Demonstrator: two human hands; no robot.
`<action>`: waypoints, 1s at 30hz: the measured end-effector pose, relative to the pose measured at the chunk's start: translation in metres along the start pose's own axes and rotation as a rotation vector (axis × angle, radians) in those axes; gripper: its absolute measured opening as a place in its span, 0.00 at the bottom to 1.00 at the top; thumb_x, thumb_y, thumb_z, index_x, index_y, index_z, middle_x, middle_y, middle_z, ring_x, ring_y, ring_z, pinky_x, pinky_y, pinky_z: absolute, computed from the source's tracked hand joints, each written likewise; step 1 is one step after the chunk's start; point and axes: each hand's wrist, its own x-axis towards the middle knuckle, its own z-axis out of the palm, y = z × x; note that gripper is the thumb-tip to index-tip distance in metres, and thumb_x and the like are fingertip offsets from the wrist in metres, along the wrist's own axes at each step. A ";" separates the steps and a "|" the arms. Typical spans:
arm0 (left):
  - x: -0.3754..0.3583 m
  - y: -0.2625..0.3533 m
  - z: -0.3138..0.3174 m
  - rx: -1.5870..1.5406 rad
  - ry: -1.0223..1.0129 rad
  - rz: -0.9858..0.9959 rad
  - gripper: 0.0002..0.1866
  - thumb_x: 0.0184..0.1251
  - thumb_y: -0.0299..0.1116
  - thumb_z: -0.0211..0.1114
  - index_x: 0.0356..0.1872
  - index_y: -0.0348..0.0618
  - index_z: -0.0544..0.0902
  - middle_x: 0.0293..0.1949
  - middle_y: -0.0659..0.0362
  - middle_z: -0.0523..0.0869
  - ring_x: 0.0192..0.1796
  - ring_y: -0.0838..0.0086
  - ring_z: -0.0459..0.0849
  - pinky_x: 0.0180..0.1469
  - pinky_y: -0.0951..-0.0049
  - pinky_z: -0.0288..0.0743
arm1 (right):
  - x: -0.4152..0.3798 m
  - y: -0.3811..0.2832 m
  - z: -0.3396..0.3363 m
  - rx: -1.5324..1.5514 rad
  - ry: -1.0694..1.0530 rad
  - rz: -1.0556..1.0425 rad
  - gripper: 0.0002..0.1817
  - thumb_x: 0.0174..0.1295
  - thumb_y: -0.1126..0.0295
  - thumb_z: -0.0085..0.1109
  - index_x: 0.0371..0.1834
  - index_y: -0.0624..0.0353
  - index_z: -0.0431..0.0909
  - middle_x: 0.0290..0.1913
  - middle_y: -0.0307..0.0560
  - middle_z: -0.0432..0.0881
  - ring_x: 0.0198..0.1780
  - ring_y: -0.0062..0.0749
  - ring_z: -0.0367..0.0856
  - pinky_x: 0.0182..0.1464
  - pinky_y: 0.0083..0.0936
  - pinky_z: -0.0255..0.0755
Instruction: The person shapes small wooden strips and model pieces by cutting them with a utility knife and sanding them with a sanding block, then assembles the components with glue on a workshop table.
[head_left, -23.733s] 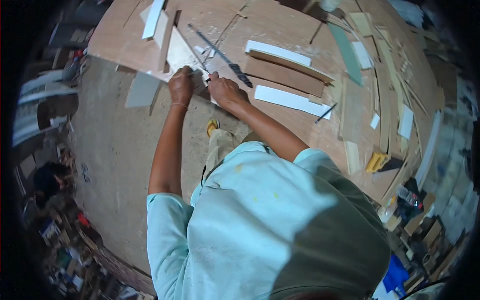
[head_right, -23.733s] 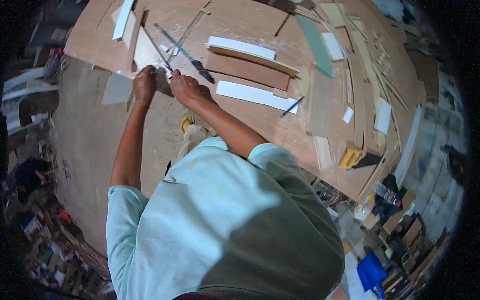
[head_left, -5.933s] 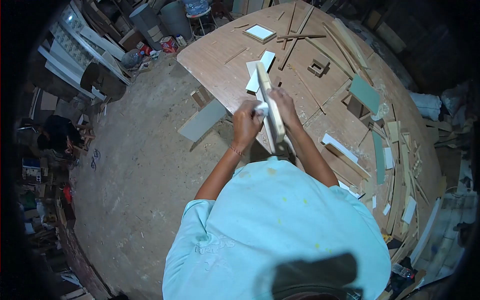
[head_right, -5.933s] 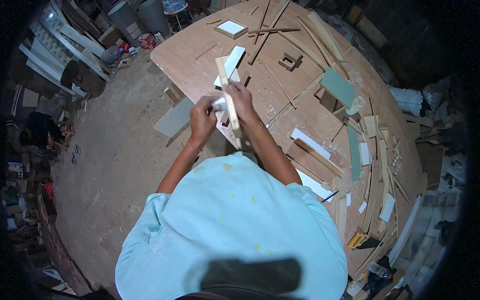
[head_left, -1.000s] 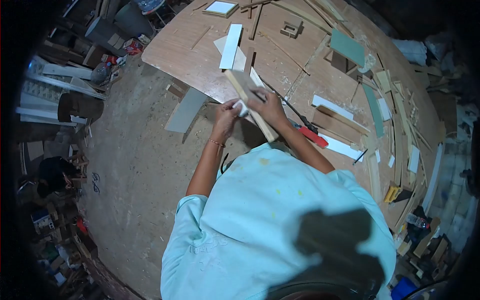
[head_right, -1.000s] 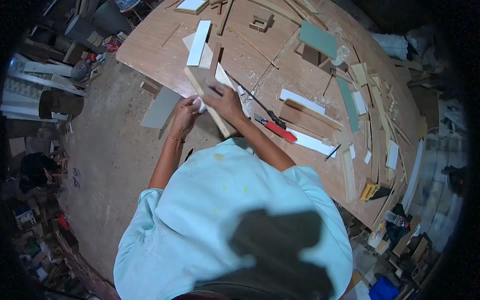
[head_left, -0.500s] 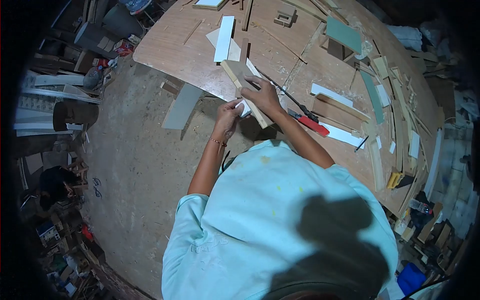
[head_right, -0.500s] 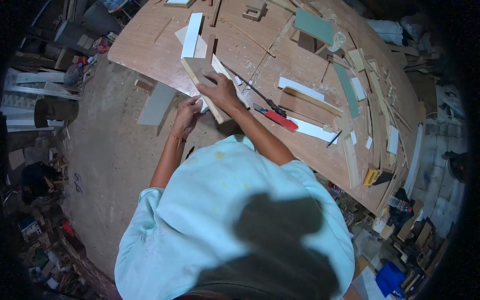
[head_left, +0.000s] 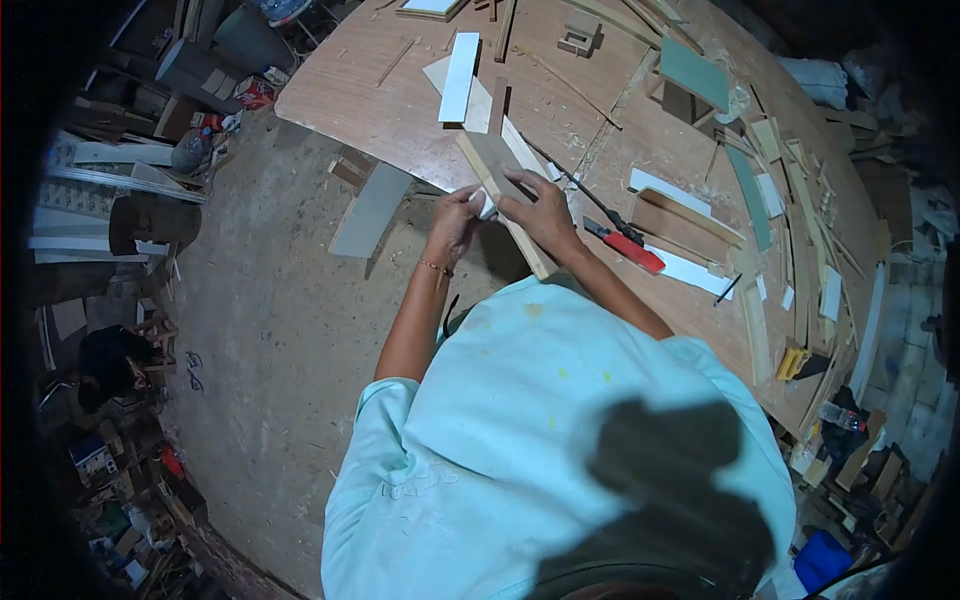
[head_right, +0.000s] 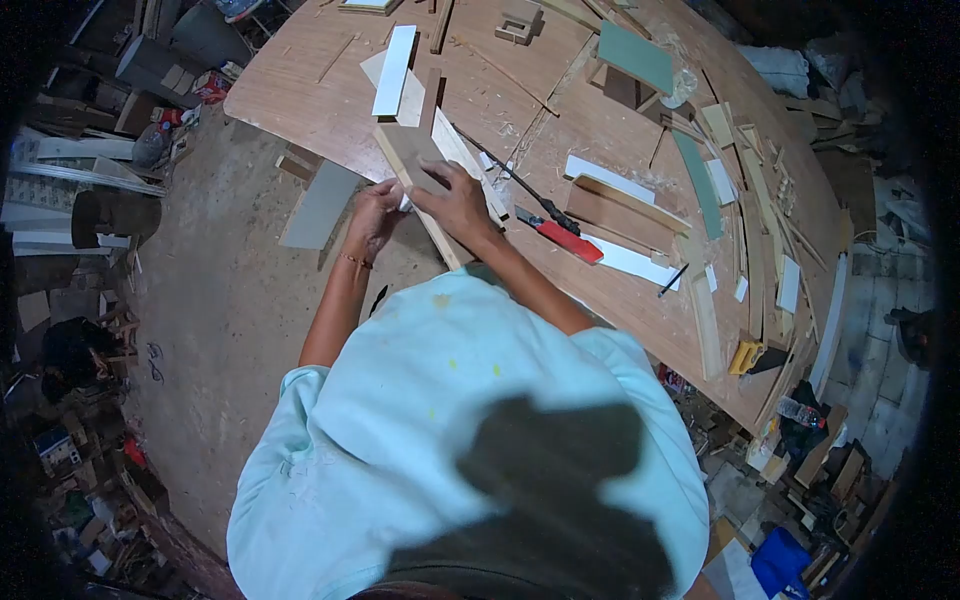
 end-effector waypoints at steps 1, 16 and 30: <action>0.000 0.000 0.002 -0.004 0.000 0.004 0.14 0.58 0.23 0.51 0.46 0.29 0.72 0.37 0.56 0.78 0.37 0.73 0.78 0.41 0.71 0.75 | -0.003 -0.001 -0.003 -0.012 -0.007 0.009 0.26 0.45 0.61 0.59 0.46 0.65 0.73 0.42 0.55 0.77 0.44 0.31 0.75 0.50 0.23 0.64; -0.024 -0.014 0.015 0.065 -0.123 -0.096 0.15 0.58 0.26 0.55 0.45 0.29 0.73 0.39 0.54 0.77 0.39 0.70 0.77 0.38 0.73 0.76 | 0.024 0.017 -0.007 -0.068 0.058 0.082 0.28 0.41 0.54 0.61 0.47 0.56 0.74 0.46 0.58 0.74 0.48 0.41 0.74 0.50 0.27 0.66; -0.008 -0.024 0.054 -0.018 0.006 -0.040 0.10 0.56 0.27 0.54 0.38 0.35 0.74 0.32 0.59 0.76 0.34 0.77 0.75 0.36 0.76 0.74 | 0.053 0.063 -0.034 -0.595 0.229 0.495 0.27 0.42 0.54 0.58 0.47 0.52 0.71 0.47 0.55 0.73 0.48 0.50 0.71 0.51 0.41 0.64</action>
